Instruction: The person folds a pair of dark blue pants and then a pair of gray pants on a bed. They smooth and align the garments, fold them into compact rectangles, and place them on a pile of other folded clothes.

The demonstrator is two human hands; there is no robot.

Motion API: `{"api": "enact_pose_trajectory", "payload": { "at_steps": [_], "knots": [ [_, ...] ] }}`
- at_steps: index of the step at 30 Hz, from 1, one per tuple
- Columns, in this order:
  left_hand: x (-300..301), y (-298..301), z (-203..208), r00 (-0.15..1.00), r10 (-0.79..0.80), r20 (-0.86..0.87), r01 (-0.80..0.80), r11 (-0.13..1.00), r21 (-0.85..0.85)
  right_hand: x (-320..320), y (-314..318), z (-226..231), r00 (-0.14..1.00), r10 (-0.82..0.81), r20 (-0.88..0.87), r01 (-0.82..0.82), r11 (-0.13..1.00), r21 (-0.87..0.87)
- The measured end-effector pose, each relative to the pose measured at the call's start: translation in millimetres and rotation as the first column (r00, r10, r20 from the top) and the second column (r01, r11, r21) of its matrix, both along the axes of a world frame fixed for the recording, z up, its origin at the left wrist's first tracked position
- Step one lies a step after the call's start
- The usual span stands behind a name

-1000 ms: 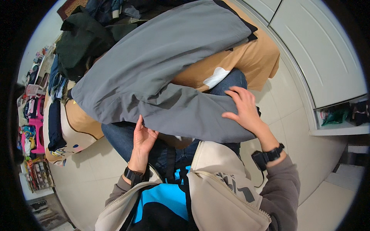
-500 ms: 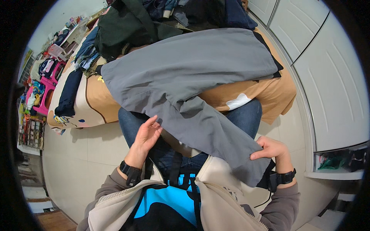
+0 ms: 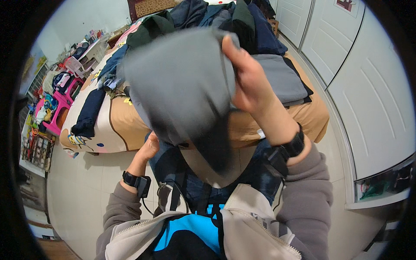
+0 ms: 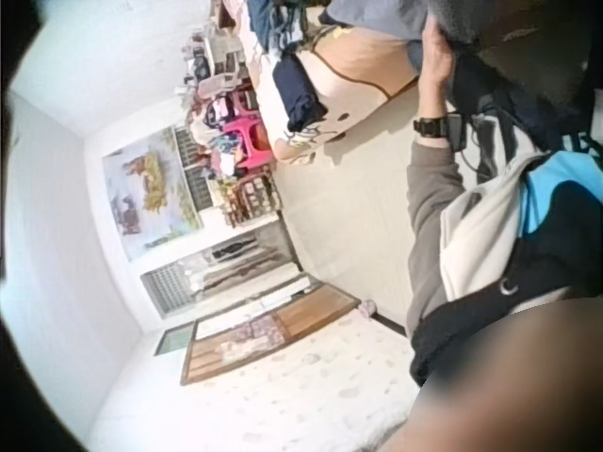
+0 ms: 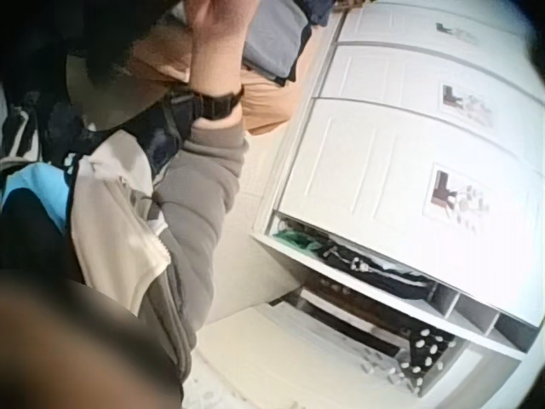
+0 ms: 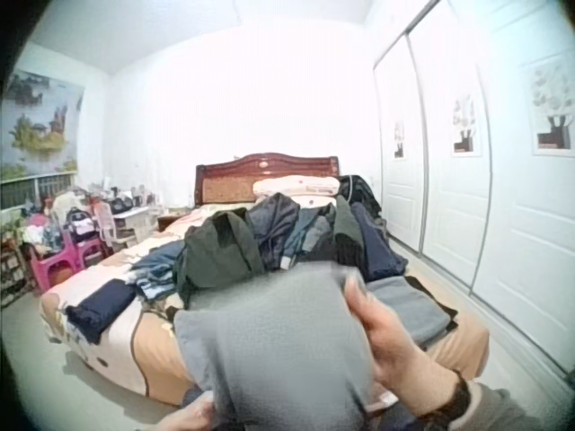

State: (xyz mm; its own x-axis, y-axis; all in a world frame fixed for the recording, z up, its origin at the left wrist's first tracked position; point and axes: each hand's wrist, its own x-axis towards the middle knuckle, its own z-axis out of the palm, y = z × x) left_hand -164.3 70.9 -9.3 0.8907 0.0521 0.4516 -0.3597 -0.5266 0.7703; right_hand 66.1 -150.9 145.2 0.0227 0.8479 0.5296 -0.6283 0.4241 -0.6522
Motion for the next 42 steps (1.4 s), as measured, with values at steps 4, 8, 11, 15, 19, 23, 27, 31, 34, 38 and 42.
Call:
{"api": "enact_pose_trajectory", "payload": {
  "at_steps": [4, 8, 11, 15, 19, 23, 27, 31, 34, 38, 42],
  "knots": [
    [11, 17, 3, 0.978, 0.126, -0.166, -0.117, 0.991, 0.064, 44, 34, 0, 0.924, 0.229, -0.307, -0.121, 0.935, 0.333],
    [31, 27, -10, 0.943, 0.146, -0.3, -0.228, 0.939, -0.258, 66, 28, -64, 0.581, -0.607, -0.542, 0.575, 0.777, -0.254],
    [41, 28, -24, 0.917, 0.251, -0.31, -0.331, 0.912, -0.242, 81, 2, -112, 0.552, -0.818, -0.161, 0.57, 0.511, -0.643],
    [46, 16, -28, 0.911, 0.306, -0.275, -0.374, 0.895, -0.244, 80, -28, -140, 0.448, -0.782, 0.434, 0.865, 0.255, -0.433],
    [52, -6, -14, 0.932, 0.357, -0.064, -0.362, 0.928, -0.091, 69, -31, -138, -0.122, -0.601, 0.79, 0.988, 0.005, 0.156],
    [70, -16, 0, 0.948, 0.316, -0.04, -0.312, 0.947, 0.08, 97, -10, -135, -0.818, -0.277, 0.504, 0.567, -0.247, 0.786],
    [83, -8, 6, 0.907, 0.325, -0.269, -0.32, 0.945, 0.064, 150, 11, -117, -0.458, -0.301, 0.837, 0.883, -0.04, 0.468],
    [81, 5, 4, 0.931, 0.276, -0.239, -0.334, 0.907, -0.255, 176, -1, -70, 0.307, -0.923, 0.23, 0.919, 0.226, -0.323],
    [79, 13, 1, 0.935, 0.273, -0.228, -0.35, 0.816, -0.461, 186, -8, -54, 0.452, -0.877, 0.164, 0.859, 0.378, -0.345],
    [84, 14, -5, 0.928, 0.251, -0.274, -0.355, 0.819, -0.452, 193, 7, -89, 0.467, -0.742, 0.481, 0.782, 0.093, -0.617],
    [85, 15, -6, 0.902, 0.269, -0.337, -0.397, 0.822, -0.408, 203, 12, -112, 0.519, -0.768, 0.375, 0.696, 0.125, -0.707]
  ]
}}
